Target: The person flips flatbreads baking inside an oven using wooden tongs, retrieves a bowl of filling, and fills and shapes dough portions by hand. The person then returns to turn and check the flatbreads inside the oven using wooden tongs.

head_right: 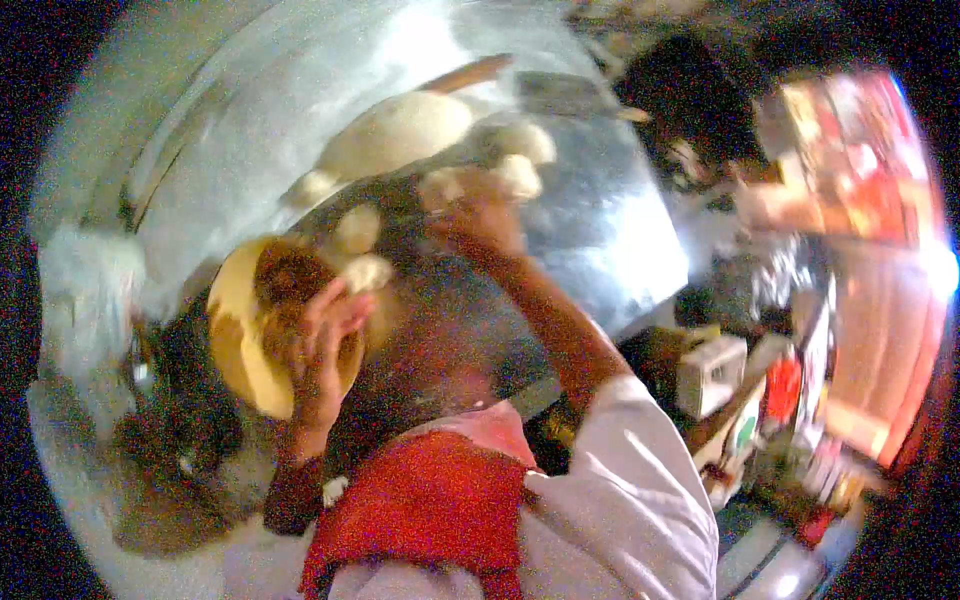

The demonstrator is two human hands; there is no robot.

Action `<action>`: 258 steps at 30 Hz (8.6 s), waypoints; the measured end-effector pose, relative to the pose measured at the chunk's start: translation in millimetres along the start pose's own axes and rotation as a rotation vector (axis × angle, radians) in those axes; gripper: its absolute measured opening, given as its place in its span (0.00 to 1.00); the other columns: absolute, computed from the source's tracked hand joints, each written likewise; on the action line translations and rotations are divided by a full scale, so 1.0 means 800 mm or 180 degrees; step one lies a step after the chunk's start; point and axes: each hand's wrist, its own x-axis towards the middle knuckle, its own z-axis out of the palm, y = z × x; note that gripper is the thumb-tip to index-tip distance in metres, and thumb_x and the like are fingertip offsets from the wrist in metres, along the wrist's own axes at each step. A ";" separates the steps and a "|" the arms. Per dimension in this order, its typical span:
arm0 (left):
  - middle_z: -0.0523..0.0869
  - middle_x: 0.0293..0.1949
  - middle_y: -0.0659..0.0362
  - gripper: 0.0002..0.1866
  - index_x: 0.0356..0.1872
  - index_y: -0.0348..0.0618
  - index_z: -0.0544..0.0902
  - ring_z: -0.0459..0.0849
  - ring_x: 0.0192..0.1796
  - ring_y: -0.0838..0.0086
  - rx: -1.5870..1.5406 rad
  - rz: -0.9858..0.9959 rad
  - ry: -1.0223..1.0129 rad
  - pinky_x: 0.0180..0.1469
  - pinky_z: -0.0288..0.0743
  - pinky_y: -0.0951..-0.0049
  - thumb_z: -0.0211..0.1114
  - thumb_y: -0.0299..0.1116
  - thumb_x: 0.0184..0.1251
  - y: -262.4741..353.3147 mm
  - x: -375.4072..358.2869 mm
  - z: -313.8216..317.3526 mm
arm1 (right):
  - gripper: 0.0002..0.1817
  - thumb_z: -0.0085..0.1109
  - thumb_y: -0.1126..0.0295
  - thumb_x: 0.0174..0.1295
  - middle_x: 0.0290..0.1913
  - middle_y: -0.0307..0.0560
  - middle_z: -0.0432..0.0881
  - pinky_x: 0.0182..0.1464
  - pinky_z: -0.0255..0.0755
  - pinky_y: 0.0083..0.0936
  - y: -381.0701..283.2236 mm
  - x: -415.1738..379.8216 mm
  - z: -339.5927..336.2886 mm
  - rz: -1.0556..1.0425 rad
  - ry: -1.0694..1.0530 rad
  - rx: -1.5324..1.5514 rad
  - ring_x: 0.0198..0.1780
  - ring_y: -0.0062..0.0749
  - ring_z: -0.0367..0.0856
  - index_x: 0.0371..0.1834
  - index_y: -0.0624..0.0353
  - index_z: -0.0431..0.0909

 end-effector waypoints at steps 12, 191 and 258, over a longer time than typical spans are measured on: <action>0.55 0.77 0.55 0.36 0.77 0.46 0.52 0.53 0.78 0.63 0.0415 0.0310 0.0841 0.77 0.45 0.58 0.41 0.58 0.77 0.021 0.039 0.031 | 0.14 0.54 0.65 0.66 0.39 0.59 0.82 0.45 0.76 0.39 -0.175 0.073 -0.086 0.1405 -0.0089 0.3733 0.42 0.51 0.82 0.47 0.65 0.76; 0.82 0.52 0.60 0.20 0.61 0.45 0.74 0.83 0.50 0.74 -0.3480 -0.0537 0.1194 0.53 0.79 0.65 0.54 0.44 0.76 -0.034 -0.098 -0.142 | 0.25 0.60 0.58 0.60 0.63 0.50 0.75 0.69 0.62 0.48 -0.332 0.012 -0.048 -0.0994 -0.0648 0.2595 0.65 0.49 0.71 0.61 0.49 0.76; 0.59 0.76 0.57 0.34 0.77 0.46 0.54 0.56 0.77 0.64 -0.0818 0.0649 0.1864 0.78 0.46 0.62 0.35 0.57 0.79 0.038 -0.054 0.036 | 0.13 0.56 0.64 0.69 0.40 0.45 0.83 0.45 0.74 0.25 -0.320 0.053 -0.098 0.0887 0.0001 0.3528 0.43 0.25 0.79 0.46 0.64 0.79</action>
